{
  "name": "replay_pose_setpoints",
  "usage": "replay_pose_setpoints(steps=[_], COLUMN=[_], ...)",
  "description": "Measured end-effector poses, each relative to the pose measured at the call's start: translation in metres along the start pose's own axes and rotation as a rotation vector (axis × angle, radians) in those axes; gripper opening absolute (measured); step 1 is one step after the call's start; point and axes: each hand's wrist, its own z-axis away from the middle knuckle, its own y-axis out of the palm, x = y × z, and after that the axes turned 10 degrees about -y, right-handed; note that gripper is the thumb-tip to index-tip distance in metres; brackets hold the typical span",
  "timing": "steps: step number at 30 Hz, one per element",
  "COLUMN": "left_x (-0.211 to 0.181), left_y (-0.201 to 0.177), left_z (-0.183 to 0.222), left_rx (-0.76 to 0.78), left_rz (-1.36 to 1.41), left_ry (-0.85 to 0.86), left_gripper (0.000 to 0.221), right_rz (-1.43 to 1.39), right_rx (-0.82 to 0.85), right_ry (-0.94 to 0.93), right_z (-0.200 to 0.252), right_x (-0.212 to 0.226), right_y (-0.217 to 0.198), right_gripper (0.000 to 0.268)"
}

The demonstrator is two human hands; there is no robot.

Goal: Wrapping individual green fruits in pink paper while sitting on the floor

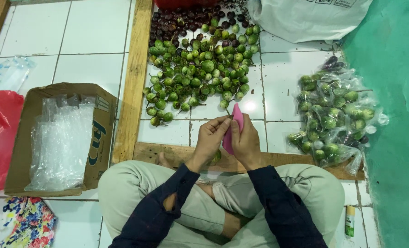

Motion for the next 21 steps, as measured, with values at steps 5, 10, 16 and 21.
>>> replay_pose_setpoints(steps=[5,10,16,21], left_x=[0.016,0.018,0.020,0.002], left_y=[-0.005,-0.007,-0.013,-0.003], left_z=[-0.005,-0.006,-0.006,-0.004], left_rx=[0.017,0.024,0.083,0.025], left_rz=[0.234,0.386,0.439,0.472], left_ry=[-0.204,-0.334,-0.399,-0.408], left_gripper=[0.018,0.020,0.020,0.018], right_rz=[0.055,-0.018,0.056,-0.100], right_rx=[-0.154,-0.151,-0.096,-0.131], right_ry=[-0.095,-0.059,-0.074,0.025], right_z=[-0.001,-0.001,-0.005,0.002], right_x=[-0.007,0.012,0.009,-0.011], right_y=[0.000,-0.005,-0.007,0.004], right_gripper=[0.037,0.038,0.042,0.048])
